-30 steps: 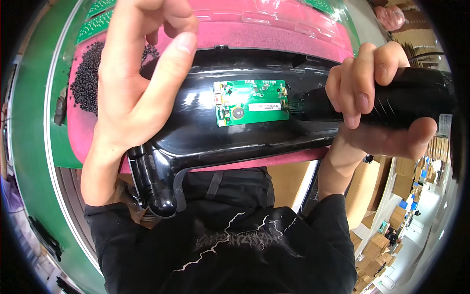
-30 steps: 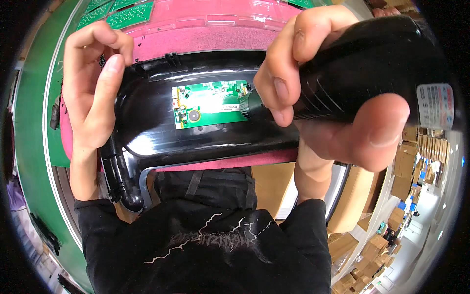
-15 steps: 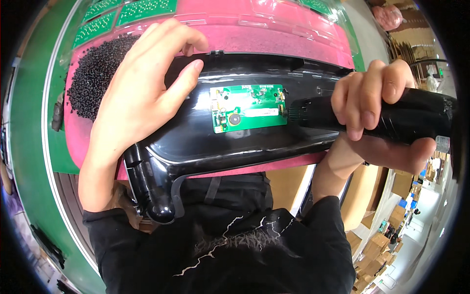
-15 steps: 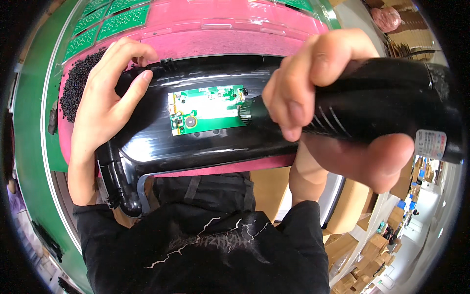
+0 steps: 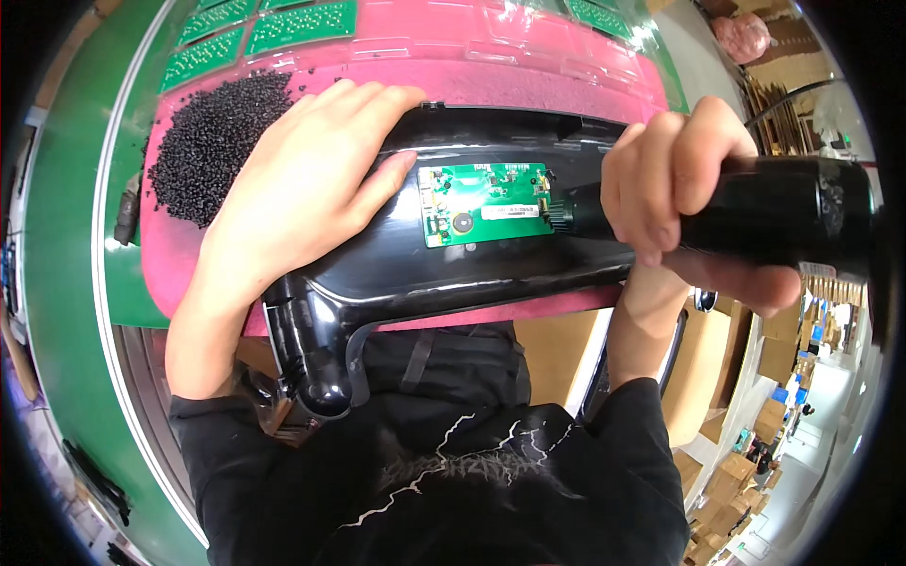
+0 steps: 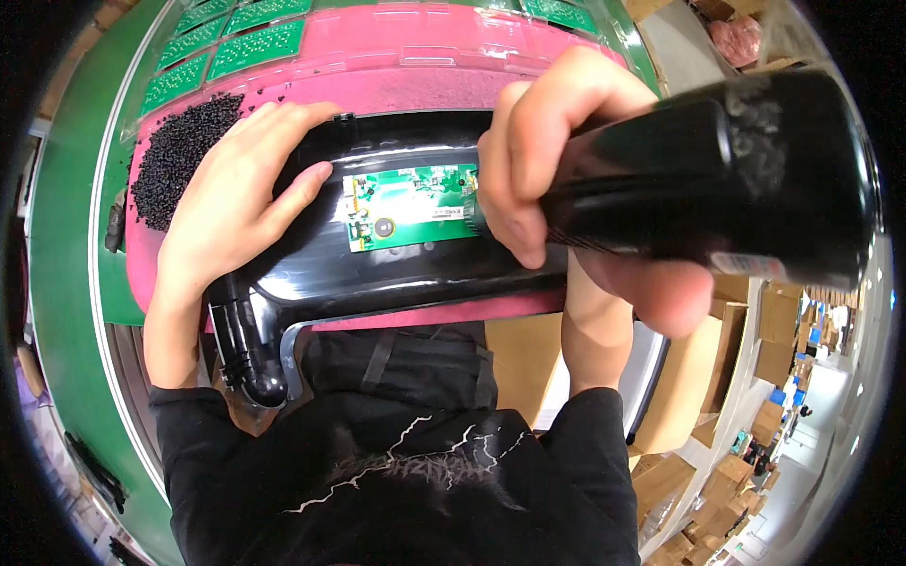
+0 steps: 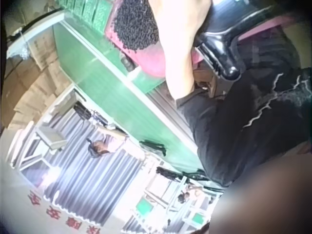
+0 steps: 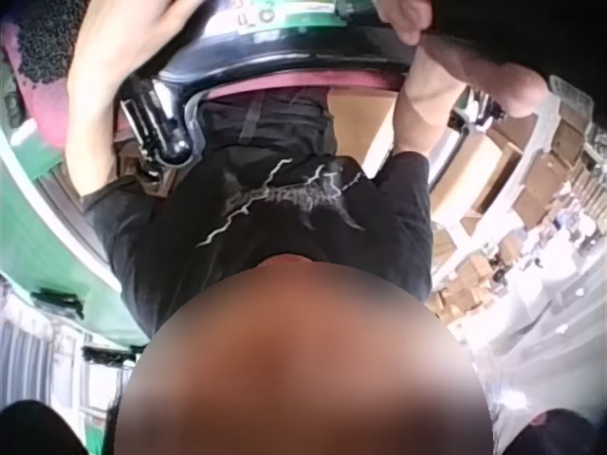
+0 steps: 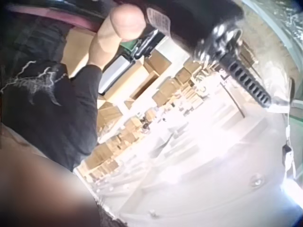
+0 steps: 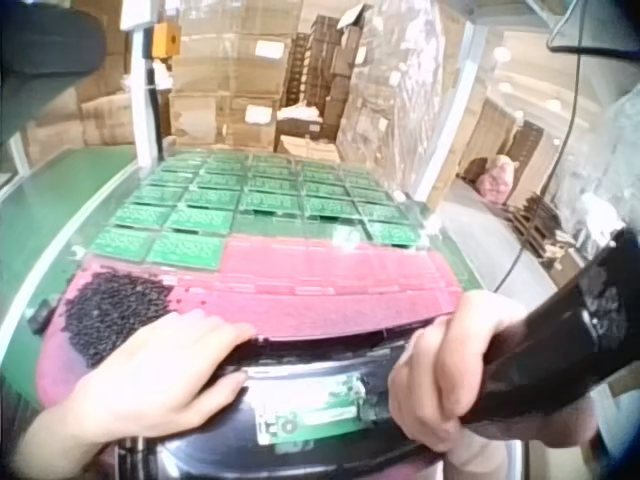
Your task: Assemble electronic components by installing a circuit board into a plastic housing and securing it with screws using an electric screwdriver.
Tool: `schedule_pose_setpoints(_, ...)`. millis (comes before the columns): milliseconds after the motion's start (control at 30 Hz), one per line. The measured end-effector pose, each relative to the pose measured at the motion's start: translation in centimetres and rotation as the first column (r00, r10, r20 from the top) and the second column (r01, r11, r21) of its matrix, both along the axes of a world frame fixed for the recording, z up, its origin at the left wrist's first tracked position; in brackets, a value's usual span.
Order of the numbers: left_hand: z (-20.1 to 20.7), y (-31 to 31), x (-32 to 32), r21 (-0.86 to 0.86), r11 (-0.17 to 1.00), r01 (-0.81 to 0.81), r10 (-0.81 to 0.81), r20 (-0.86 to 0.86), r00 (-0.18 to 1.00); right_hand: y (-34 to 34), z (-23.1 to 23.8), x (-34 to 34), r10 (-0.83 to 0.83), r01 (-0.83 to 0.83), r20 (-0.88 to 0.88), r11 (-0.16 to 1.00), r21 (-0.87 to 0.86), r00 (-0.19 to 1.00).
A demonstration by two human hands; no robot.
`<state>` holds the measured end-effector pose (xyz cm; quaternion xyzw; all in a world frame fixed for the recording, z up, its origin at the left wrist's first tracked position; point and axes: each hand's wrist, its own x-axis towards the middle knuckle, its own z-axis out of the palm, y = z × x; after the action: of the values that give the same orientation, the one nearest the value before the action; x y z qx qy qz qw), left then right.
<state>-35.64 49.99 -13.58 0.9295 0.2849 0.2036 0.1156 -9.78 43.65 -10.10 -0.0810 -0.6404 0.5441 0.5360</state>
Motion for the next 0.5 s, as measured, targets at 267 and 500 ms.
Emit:
schedule_pose_setpoints(267, 1.4, 0.0, -0.3, -0.125, 0.992, 0.010, -0.008, 0.015, 1.000, -1.2, 0.7, 0.8, -0.094, 0.093, -0.005, 0.989, -0.113, 0.996)
schedule_pose_setpoints(500, 0.8, -1.4, 0.2, -0.197, 0.971, 0.133, -0.151, -0.081, 0.985, -2.5, 1.8, 2.7, -0.584, 0.230, -0.319, 0.676, -0.700, 0.747)
